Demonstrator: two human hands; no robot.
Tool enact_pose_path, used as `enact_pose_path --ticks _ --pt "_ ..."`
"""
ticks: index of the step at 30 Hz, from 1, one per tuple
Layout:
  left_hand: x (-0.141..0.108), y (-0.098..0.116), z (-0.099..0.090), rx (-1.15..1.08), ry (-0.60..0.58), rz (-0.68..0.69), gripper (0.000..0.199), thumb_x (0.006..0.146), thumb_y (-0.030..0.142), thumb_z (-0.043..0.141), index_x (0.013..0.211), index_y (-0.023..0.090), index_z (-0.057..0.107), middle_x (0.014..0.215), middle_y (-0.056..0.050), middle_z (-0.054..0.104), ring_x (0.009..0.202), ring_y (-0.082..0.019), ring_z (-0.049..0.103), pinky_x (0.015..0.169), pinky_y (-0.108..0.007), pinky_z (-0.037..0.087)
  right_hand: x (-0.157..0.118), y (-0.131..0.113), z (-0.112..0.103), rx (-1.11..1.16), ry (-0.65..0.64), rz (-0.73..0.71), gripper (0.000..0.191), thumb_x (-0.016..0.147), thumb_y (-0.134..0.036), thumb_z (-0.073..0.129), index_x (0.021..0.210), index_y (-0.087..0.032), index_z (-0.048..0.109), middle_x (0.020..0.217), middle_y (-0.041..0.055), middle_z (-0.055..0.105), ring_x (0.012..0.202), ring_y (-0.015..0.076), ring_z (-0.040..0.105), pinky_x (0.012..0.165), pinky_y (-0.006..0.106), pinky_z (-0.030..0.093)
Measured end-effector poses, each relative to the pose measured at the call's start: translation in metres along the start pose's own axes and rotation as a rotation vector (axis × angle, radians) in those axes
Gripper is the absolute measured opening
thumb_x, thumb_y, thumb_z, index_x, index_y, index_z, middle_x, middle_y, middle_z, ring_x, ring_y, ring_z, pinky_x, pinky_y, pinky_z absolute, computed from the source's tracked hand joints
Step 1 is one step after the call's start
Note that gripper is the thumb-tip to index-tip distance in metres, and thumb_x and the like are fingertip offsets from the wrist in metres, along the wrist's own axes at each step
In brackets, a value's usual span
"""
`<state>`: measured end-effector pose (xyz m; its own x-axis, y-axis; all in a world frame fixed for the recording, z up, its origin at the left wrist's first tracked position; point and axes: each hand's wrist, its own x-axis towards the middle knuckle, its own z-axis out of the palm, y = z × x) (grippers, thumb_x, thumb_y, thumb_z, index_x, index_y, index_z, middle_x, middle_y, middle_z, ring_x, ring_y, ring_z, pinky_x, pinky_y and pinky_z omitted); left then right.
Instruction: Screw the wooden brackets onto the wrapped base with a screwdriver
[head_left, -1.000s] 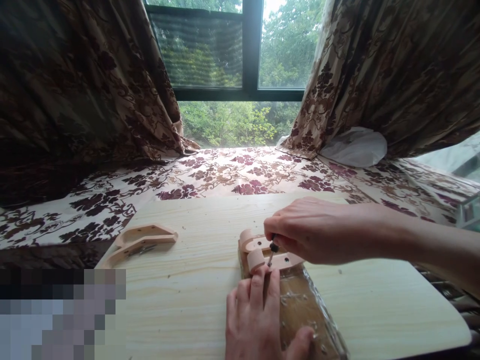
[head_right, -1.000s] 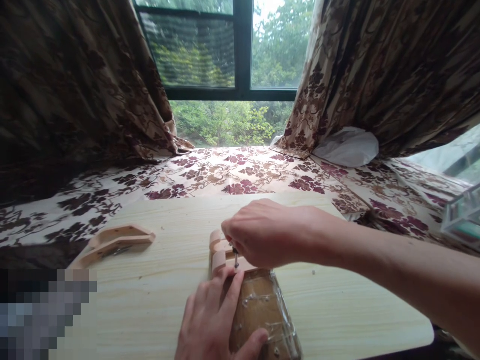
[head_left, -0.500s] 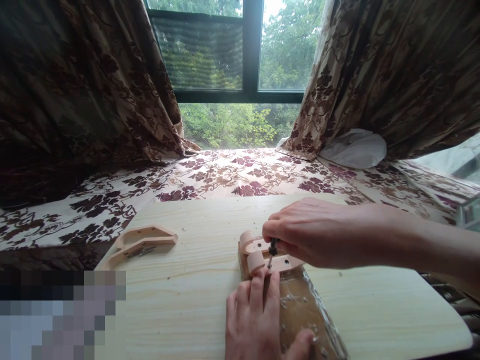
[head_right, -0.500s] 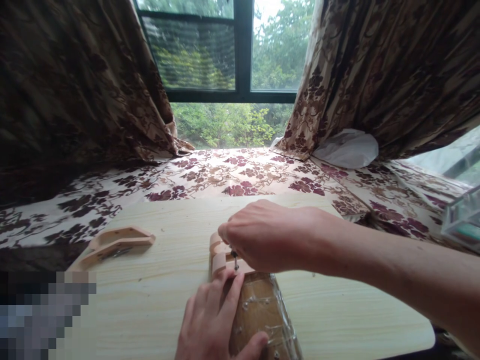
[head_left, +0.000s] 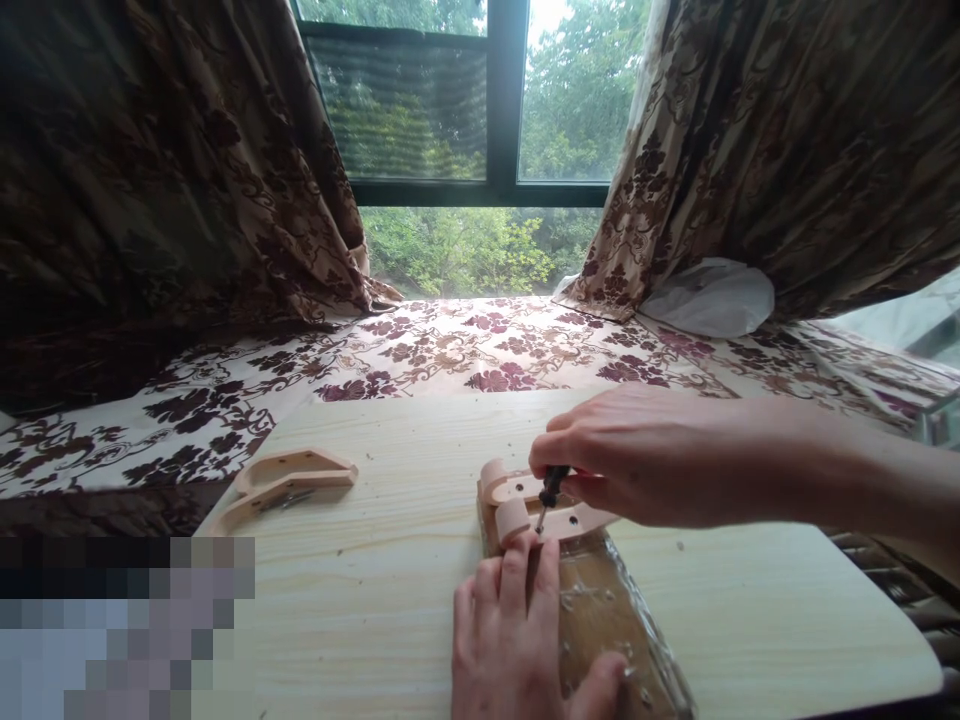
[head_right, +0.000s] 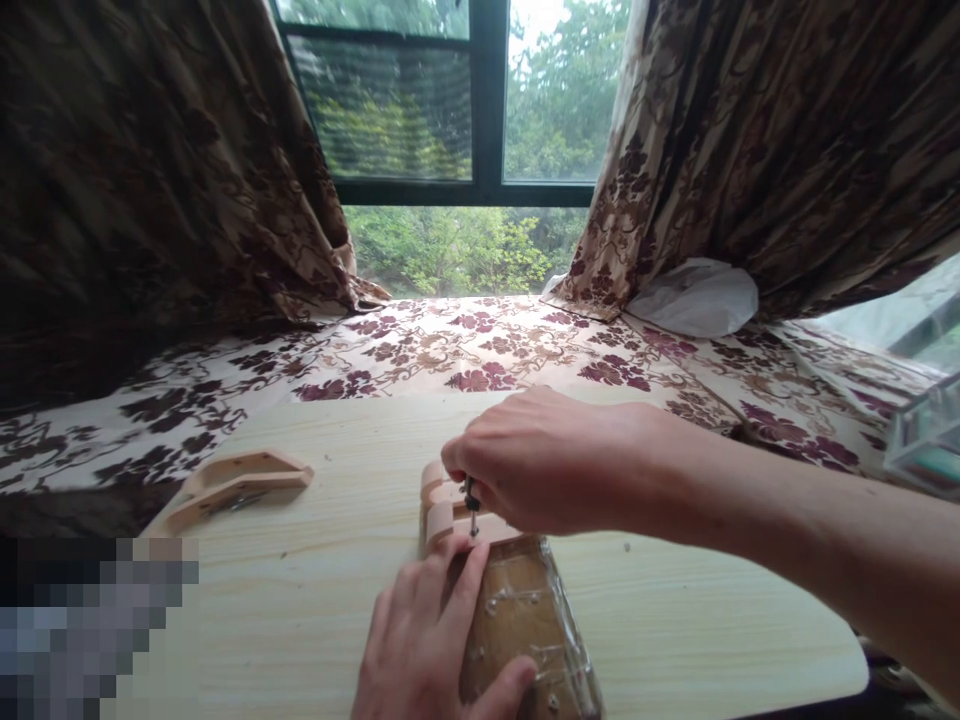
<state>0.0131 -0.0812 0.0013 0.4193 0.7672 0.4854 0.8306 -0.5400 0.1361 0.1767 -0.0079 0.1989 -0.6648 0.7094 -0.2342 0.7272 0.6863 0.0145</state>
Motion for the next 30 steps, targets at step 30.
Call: enact_pose_path --ticks 30 --pt "0.001 -0.003 0.002 0.006 0.050 0.034 0.075 0.077 0.065 0.050 0.137 0.022 0.041 0.132 -0.004 0.054 0.104 -0.024 0.053 0.082 -0.037 0.043 0.006 0.002 0.011 -0.011 0.013 -0.039 0.020 0.088 -0.017 0.047 0.069 -0.017 0.052 0.060 0.0008 0.053 0.051 0.0098 0.031 0.049 0.025 0.023"
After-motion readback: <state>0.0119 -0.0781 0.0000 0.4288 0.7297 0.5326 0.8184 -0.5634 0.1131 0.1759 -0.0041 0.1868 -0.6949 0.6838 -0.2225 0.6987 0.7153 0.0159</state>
